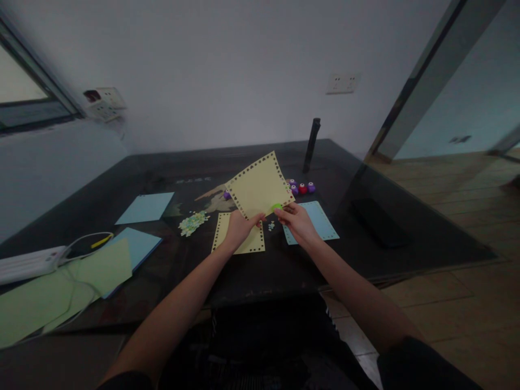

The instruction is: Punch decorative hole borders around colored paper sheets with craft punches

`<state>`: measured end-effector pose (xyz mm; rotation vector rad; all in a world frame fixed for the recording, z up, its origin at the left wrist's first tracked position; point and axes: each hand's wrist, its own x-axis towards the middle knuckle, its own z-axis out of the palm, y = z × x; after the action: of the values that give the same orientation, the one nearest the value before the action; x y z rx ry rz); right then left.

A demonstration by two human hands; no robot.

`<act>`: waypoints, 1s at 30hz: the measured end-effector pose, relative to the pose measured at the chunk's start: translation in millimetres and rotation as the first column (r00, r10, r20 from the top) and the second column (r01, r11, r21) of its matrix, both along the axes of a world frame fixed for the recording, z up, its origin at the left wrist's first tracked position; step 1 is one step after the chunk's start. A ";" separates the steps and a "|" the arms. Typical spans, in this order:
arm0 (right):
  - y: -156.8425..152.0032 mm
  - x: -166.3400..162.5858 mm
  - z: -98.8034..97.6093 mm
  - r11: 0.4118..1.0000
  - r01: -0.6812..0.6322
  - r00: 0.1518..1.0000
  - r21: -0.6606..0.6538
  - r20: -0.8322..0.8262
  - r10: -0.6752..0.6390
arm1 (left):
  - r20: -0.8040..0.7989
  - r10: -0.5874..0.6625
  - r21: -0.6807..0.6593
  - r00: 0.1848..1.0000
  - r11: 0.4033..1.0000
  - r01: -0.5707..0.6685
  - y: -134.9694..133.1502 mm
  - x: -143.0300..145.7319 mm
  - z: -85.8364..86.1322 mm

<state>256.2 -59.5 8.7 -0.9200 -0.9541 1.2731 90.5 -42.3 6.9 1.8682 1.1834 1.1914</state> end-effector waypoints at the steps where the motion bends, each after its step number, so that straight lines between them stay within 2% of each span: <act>1: -0.2 -0.1 0.4 1.000 0.001 1.000 0.000 -0.001 -0.001 | 0.001 -0.004 0.002 1.000 1.000 0.003 0.0 -0.1 -0.1; 30: 0.5 0.4 0.4 1.000 0.009 1.000 -0.005 0.000 -0.009 | -0.012 0.005 -0.006 1.000 1.000 -0.005 -3.1 1.5 4.8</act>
<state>256.6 -59.0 9.1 -0.9268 -0.9464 1.2681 92.0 -45.4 11.7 1.8714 1.1978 1.1797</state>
